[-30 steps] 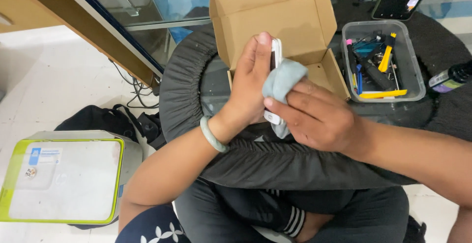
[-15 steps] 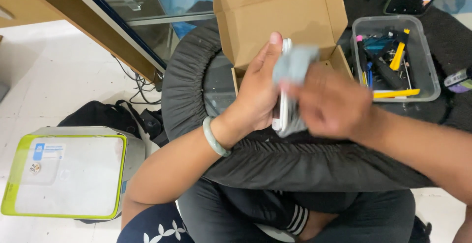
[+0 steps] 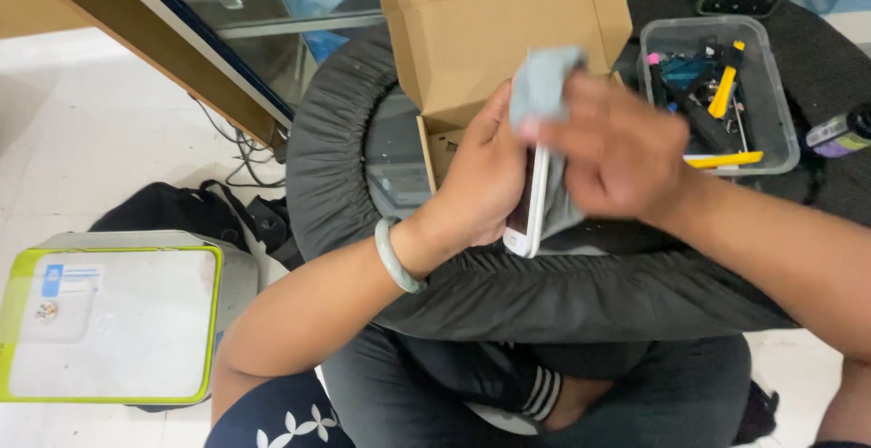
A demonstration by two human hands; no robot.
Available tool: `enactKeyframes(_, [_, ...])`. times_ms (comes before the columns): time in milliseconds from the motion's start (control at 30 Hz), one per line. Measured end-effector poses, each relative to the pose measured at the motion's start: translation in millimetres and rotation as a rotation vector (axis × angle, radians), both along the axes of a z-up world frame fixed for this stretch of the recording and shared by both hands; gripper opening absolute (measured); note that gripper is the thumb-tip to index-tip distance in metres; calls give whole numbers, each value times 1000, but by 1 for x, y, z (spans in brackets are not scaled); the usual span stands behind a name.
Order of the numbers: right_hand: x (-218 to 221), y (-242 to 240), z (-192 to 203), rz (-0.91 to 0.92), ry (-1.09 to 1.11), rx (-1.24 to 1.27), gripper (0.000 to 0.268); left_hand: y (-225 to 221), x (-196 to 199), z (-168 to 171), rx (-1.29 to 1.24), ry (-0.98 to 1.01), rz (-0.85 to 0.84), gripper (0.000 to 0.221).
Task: Testing the functionality and cleaning the exterior of a repaired smartphone at a repair bench.
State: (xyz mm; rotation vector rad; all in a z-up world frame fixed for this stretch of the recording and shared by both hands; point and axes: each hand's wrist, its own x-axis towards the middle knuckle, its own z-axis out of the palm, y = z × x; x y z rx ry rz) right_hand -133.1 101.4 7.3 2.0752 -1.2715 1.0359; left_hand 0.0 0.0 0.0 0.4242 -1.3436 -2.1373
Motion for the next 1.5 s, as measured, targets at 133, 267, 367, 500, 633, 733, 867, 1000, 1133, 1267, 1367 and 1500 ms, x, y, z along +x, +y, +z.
enactKeyframes(133, [6,5,-10,32,-50,-58,46,-2,3,17,-46,-102,7,33])
enactKeyframes(267, [35,8,21,360,212,-43,13,-9,11,31,-115,-28,0,37])
enactKeyframes(367, [33,6,25,457,222,-25,11,-12,10,32,-177,-38,31,37])
enactKeyframes(500, [22,3,22,134,65,-28,27,-9,7,22,21,101,-63,34])
enactKeyframes(633, [31,2,37,159,-53,22,23,-12,7,26,-14,23,-9,33])
enactKeyframes(733, [35,8,39,233,-107,74,23,-15,9,31,-103,-22,19,31])
enactKeyframes(867, [33,6,44,468,92,112,33,-26,12,33,-387,-67,194,32])
enactKeyframes(1000, [29,-8,48,366,20,1,16,-25,14,38,-406,-28,202,31])
enactKeyframes(1133, [28,0,44,361,98,21,24,-29,12,40,-246,-77,172,34])
enactKeyframes(1267, [39,3,53,509,133,84,13,-36,14,52,-46,-59,242,35])
enactKeyframes(1367, [34,0,49,478,150,51,4,-37,16,66,103,-32,251,40])
enactKeyframes(1500, [18,7,45,319,260,12,16,-37,17,64,243,162,-21,39])
